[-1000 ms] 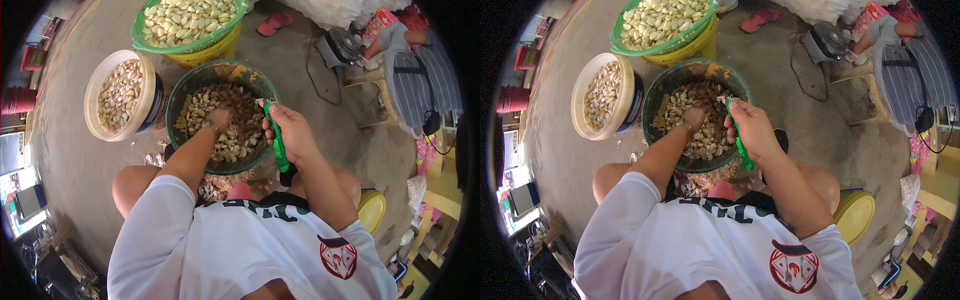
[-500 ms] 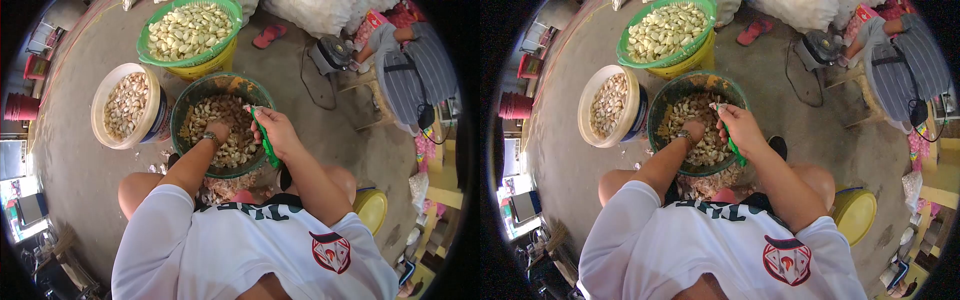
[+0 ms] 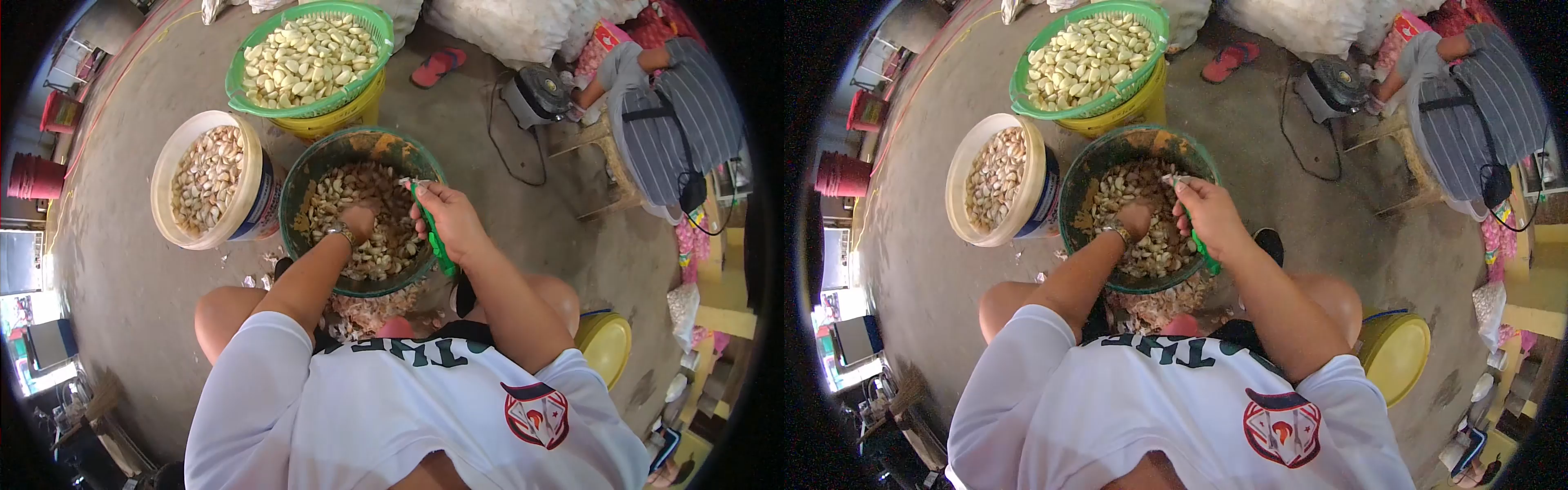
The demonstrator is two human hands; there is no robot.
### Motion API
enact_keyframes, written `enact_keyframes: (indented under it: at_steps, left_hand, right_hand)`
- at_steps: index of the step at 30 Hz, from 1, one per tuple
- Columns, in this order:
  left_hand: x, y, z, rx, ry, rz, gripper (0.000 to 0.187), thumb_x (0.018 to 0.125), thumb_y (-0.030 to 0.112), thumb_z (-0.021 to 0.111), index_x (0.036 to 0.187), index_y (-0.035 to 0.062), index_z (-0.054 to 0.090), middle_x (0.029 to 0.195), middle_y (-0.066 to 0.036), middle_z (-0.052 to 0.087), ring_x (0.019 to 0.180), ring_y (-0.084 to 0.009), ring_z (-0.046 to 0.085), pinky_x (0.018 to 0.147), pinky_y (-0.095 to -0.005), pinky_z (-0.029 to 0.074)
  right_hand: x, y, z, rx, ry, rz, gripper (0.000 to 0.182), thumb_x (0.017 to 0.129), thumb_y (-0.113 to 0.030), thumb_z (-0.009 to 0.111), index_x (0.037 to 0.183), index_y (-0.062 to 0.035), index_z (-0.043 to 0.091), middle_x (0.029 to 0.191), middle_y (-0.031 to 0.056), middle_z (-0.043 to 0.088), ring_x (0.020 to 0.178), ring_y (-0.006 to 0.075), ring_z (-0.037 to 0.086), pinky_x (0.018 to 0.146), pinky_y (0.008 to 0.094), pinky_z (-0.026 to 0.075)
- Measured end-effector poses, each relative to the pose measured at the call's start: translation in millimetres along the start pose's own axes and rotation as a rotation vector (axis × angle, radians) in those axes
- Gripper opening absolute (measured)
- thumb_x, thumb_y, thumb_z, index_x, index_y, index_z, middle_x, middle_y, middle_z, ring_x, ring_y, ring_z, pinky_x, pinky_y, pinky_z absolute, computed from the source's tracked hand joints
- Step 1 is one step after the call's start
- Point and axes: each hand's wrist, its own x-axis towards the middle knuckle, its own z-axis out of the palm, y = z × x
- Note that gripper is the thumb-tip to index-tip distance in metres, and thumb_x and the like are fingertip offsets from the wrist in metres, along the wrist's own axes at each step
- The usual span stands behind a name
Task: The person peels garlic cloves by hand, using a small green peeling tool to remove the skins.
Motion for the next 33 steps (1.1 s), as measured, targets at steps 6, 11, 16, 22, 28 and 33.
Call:
enact_keyframes:
  at_steps: [6, 11, 16, 22, 28, 33]
  left_hand:
    - [-7.5, 18.1, -20.2, -0.012, -0.097, -0.067, 0.016, 0.076, 0.006, 0.049, 0.088, -0.0009, 0.058, 0.09, -0.016, 0.058, 0.079, -0.025, 0.057, 0.067, -0.0353, 0.048]
    - [0.1, 9.7, -13.5, 0.019, -0.149, -0.096, 0.016, 0.075, 0.008, 0.051, 0.088, -0.0005, 0.058, 0.089, -0.016, 0.058, 0.079, -0.0254, 0.057, 0.065, -0.0346, 0.048]
    - [-12.6, 17.2, -34.4, -0.27, 0.054, -0.186, 0.018, 0.077, 0.013, 0.051, 0.088, 0.0013, 0.058, 0.08, -0.016, 0.058, 0.07, -0.0244, 0.058, 0.058, -0.0372, 0.047]
    - [-94.3, 19.4, -89.7, -2.081, 0.19, -0.056, 0.02, 0.081, 0.007, 0.05, 0.1, -0.0007, 0.049, 0.083, -0.006, 0.055, 0.069, -0.0151, 0.055, 0.06, -0.0256, 0.047]
    - [-126.0, 22.7, -94.3, -2.271, 0.233, 0.083, 0.021, 0.08, 0.005, 0.051, 0.1, -0.0004, 0.048, 0.084, -0.004, 0.054, 0.072, -0.0137, 0.055, 0.062, -0.0245, 0.046]
    - [-130.4, 24.1, -98.0, -2.154, 0.265, 0.036, 0.021, 0.078, 0.005, 0.054, 0.099, 0.0007, 0.05, 0.086, -0.003, 0.056, 0.073, -0.0122, 0.056, 0.061, -0.0224, 0.045]
  right_hand:
    - [-3.8, -0.7, 4.7, -0.072, -0.048, 0.017, 0.027, 0.085, -0.021, 0.044, 0.103, -0.0035, 0.052, 0.065, 0.001, 0.048, 0.051, 0.0078, 0.043, 0.047, 0.0222, 0.038]
    - [-1.2, -2.0, 3.4, -0.094, -0.036, 0.024, 0.026, 0.085, -0.021, 0.044, 0.103, -0.004, 0.052, 0.064, 0.0007, 0.048, 0.051, 0.0076, 0.043, 0.047, 0.0219, 0.038]
    - [3.9, -1.4, -3.6, -0.106, 0.012, 0.012, 0.026, 0.085, -0.02, 0.044, 0.105, -0.0038, 0.051, 0.064, 0.001, 0.048, 0.05, 0.0073, 0.043, 0.046, 0.0208, 0.038]
    - [0.4, 3.5, 4.6, -0.156, -0.07, 0.004, 0.032, 0.085, -0.019, 0.044, 0.113, -0.0038, 0.046, 0.065, 0.0007, 0.049, 0.052, 0.007, 0.044, 0.047, 0.0201, 0.037]
    - [-8.2, 4.6, 21.6, -0.15, -0.223, 0.029, 0.033, 0.085, -0.019, 0.044, 0.115, -0.0049, 0.045, 0.067, 0.0006, 0.048, 0.054, 0.0069, 0.043, 0.049, 0.0193, 0.037]
    - [-7.7, 5.8, 24.4, -0.11, -0.197, 0.03, 0.033, 0.086, -0.019, 0.044, 0.115, -0.0051, 0.045, 0.067, 0.0002, 0.048, 0.054, 0.0066, 0.043, 0.049, 0.0189, 0.036]
